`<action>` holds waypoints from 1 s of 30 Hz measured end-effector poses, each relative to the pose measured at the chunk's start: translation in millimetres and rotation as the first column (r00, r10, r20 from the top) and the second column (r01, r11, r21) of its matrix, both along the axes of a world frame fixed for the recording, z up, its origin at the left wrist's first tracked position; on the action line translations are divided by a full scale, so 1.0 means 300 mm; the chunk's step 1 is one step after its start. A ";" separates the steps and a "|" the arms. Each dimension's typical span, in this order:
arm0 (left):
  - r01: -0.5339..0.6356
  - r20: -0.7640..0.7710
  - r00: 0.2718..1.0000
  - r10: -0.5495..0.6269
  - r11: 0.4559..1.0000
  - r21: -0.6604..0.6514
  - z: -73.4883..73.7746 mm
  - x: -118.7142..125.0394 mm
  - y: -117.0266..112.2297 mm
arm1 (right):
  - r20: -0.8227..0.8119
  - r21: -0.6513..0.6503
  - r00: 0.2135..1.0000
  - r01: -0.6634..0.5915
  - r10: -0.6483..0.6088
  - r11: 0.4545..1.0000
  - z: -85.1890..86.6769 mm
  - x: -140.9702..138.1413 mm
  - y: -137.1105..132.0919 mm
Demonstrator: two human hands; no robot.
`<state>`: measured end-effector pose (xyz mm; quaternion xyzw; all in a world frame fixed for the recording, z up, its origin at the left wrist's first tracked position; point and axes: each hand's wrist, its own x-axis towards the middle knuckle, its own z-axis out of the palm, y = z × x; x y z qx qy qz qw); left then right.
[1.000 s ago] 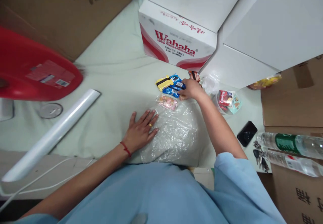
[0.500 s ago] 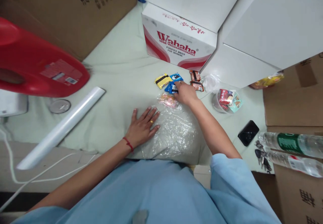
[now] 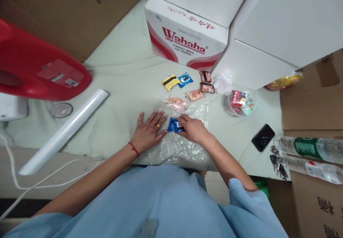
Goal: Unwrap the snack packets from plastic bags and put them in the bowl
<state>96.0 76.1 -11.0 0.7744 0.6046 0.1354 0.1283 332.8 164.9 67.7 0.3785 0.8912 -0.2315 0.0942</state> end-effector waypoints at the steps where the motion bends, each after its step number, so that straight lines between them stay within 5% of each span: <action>1: 0.003 -0.006 1.000 -0.003 1.000 0.000 0.000 0.000 0.000 | -0.006 0.007 1.000 0.005 -0.005 1.000 -0.002 -0.006 -0.004; 10: 0.002 -0.035 0.999 -0.002 1.000 -0.001 -0.001 0.000 0.003 | 0.139 0.081 0.990 0.022 -0.033 0.996 0.009 -0.081 -0.035; 22: 0.013 -0.005 1.000 -0.013 1.000 0.014 -0.004 -0.010 0.007 | 0.160 0.070 0.987 0.019 -0.030 0.997 0.013 -0.053 -0.068; 30: 0.078 0.079 0.993 -0.089 0.988 0.135 -0.024 -0.162 -0.010 | -0.209 0.098 0.974 0.105 -0.083 0.990 0.009 0.121 -0.129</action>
